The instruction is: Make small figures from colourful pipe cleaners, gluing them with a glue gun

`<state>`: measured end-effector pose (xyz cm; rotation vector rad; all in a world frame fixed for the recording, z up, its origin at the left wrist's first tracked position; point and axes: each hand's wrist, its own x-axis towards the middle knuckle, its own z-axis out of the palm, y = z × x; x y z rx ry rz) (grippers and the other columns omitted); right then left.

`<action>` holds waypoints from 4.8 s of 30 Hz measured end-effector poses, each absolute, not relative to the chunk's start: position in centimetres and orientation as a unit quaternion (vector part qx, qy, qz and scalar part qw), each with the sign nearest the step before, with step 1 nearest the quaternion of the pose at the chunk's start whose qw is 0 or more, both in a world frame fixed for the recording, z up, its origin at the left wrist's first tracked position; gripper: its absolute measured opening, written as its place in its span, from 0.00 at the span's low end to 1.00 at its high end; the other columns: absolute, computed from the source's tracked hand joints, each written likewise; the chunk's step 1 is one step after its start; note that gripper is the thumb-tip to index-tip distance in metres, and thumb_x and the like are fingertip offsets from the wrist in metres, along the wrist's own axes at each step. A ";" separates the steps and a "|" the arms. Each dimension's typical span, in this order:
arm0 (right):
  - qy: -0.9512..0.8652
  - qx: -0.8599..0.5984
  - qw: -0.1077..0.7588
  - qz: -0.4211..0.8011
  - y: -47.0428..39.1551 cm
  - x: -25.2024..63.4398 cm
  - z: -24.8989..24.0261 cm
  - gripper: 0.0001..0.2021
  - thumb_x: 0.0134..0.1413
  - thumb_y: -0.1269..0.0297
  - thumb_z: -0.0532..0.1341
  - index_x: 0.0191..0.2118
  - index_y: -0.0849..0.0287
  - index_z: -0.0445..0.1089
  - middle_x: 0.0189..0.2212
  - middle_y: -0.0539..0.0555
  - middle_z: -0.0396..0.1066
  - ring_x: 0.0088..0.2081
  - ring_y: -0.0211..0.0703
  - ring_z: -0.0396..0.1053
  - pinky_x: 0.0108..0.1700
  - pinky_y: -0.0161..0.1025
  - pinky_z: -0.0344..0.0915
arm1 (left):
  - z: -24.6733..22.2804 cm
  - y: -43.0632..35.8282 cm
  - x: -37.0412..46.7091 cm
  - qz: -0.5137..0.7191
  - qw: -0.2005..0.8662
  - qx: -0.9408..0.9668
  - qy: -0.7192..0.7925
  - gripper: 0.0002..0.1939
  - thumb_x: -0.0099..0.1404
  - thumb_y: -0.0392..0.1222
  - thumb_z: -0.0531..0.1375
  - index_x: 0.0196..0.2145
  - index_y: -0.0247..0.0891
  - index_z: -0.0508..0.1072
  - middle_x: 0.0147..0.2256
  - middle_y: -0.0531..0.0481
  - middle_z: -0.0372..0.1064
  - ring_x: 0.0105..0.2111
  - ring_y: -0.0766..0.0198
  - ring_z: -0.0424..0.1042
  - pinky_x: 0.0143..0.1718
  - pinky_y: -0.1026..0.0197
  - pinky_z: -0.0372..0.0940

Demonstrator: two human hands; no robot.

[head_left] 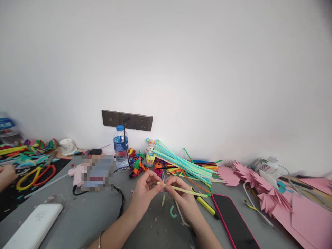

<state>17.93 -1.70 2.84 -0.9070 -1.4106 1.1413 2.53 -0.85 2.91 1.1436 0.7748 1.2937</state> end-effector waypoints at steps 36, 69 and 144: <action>-0.580 -0.352 0.494 0.544 -2.2 18.1 3.1 0.13 0.53 0.52 0.64 0.30 0.57 0.69 0.26 0.49 0.64 0.26 0.38 0.58 0.29 0.33 0.54 | 2.1 -0.9 2.3 0.544 0.582 0.495 0.345 0.10 0.56 0.46 0.67 0.30 0.37 0.78 0.29 0.49 0.73 0.27 0.66 0.70 0.32 0.64 0.67; -0.607 -0.451 0.515 0.404 -1.2 18.1 0.4 0.16 0.48 0.51 0.67 0.26 0.60 0.70 0.18 0.47 0.60 0.20 0.34 0.51 0.21 0.33 0.46 | 2.2 -0.6 2.2 0.436 0.664 0.476 0.377 0.23 0.52 0.60 0.65 0.27 0.35 0.66 0.19 0.61 0.54 0.18 0.75 0.50 0.19 0.68 0.47; -0.337 -0.376 0.606 0.615 -1.1 16.6 1.1 0.19 0.35 0.58 0.75 0.22 0.58 0.62 0.26 0.47 0.67 0.26 0.36 0.70 0.30 0.34 0.68 | 2.2 -0.5 2.1 0.473 0.399 0.650 0.442 0.08 0.63 0.44 0.57 0.30 0.38 0.71 0.30 0.50 0.70 0.29 0.64 0.69 0.26 0.66 0.59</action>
